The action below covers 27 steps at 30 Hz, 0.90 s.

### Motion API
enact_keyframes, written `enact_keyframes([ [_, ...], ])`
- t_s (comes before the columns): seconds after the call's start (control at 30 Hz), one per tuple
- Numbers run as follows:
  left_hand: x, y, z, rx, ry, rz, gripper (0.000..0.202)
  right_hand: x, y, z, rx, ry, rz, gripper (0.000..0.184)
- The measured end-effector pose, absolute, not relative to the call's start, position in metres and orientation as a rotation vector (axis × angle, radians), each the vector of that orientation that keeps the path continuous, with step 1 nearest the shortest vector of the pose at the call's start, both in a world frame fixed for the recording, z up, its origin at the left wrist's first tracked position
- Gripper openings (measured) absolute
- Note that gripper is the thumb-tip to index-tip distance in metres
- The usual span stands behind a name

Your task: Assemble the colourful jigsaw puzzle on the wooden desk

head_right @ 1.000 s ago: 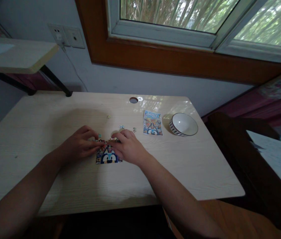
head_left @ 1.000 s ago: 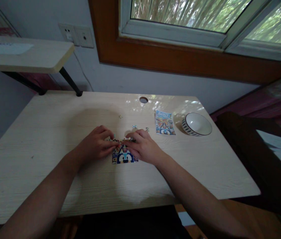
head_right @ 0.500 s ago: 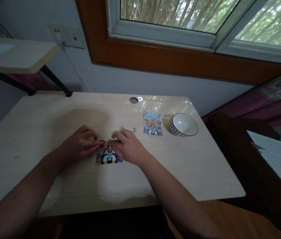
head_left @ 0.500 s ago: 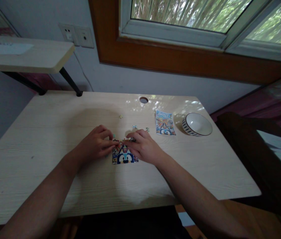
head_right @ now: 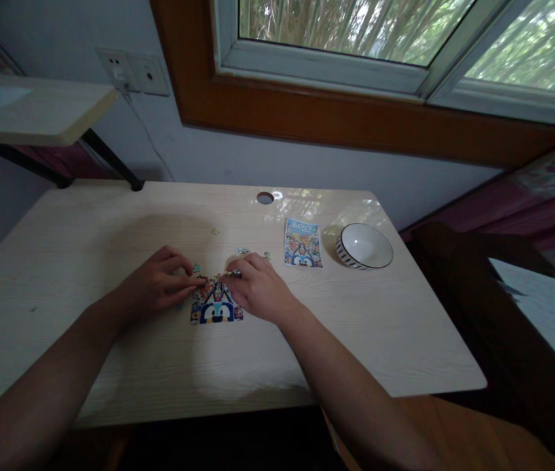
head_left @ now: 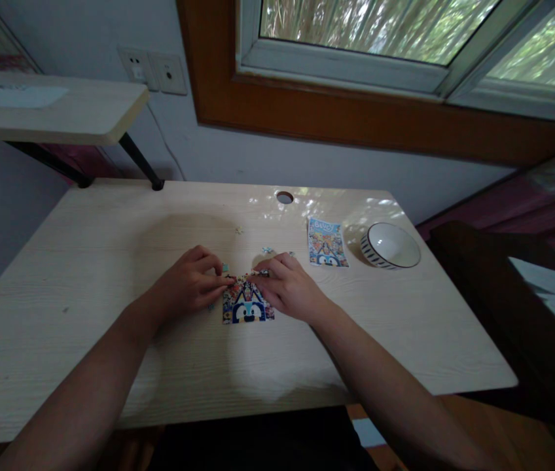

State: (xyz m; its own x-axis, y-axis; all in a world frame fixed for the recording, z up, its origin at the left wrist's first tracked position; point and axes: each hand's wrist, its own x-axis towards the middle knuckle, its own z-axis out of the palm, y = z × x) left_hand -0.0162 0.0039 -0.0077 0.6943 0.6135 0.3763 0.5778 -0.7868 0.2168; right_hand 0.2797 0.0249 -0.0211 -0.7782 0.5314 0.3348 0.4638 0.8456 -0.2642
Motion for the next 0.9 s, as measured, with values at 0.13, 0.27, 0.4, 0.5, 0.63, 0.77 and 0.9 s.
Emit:
enact_keyframes([
  [0.13, -0.0161, 0.0043, -0.0083, 2.807, 0.992, 0.668, 0.026, 0.2776, 0.0236, -0.0212, -0.749, -2.652, 0.224, 0.032],
  [0.27, -0.016, 0.0047, -0.0093, 2.813, 0.991, 0.681, 0.025, 0.2749, 0.0209, -0.0206, -0.762, -2.68, 0.221, 0.036],
  [0.4, -0.0159, 0.0048, -0.0091, 2.801, 0.994, 0.675, 0.025, 0.2738, 0.019, -0.019, -0.78, -2.693, 0.213, 0.037],
  [0.5, -0.016, 0.0047, -0.0089, 2.797, 1.0, 0.662, 0.025, 0.2733, 0.0187, -0.0183, -0.791, -2.7, 0.213, 0.038],
  [0.63, -0.0164, 0.004, -0.0097, 2.791, 1.017, 0.642, 0.028, 0.2728, 0.0193, -0.0178, -0.787, -2.696, 0.218, 0.038],
  [0.77, -0.0167, 0.0029, -0.0094, 2.77, 1.052, 0.597, 0.031, 0.2727, 0.0199, -0.0172, -0.778, -2.692, 0.23, 0.036],
  [0.9, -0.0163, 0.0023, -0.0075, 2.76, 1.066, 0.568, 0.031, 0.2728, 0.0209, -0.0182, -0.768, -2.687, 0.243, 0.035],
])
